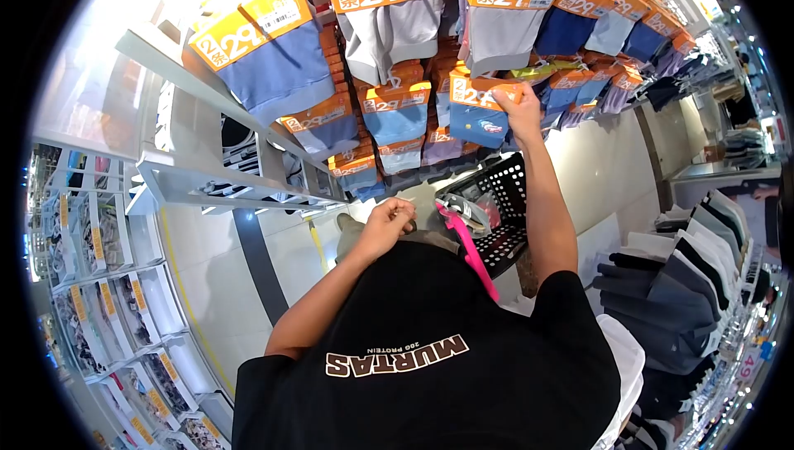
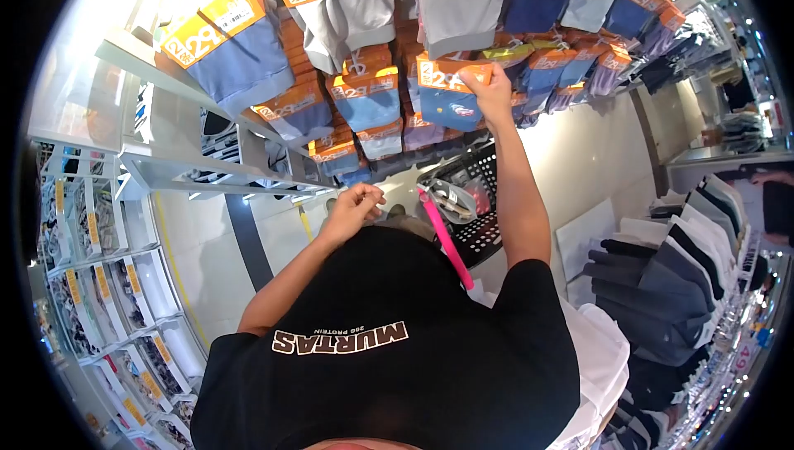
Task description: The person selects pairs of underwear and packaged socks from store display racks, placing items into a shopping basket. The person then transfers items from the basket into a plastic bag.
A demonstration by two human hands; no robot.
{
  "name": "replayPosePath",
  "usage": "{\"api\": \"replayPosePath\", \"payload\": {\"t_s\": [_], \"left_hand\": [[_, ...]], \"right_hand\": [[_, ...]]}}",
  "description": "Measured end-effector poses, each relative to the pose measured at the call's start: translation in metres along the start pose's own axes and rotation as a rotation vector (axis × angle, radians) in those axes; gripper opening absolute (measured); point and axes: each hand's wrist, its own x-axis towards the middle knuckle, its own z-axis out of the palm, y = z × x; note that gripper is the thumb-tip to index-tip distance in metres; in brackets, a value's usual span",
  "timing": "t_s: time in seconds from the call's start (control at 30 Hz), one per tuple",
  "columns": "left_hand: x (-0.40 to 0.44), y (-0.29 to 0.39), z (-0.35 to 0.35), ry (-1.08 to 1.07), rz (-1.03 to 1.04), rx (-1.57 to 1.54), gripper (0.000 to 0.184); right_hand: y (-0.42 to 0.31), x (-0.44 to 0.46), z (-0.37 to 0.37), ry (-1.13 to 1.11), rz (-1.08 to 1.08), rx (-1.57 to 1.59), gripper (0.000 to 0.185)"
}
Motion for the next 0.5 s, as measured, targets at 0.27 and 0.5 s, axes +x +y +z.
{"api": "replayPosePath", "payload": {"t_s": [0.27,0.5], "left_hand": [[0.003,-0.003,0.012,-0.058,0.176,0.252,0.021],[0.001,0.053,0.04,-0.324,0.456,0.756,0.044]], "right_hand": [[0.055,0.026,0.006,-0.007,0.155,0.083,0.036],[0.061,-0.017,0.006,0.251,0.092,-0.107,0.058]]}}
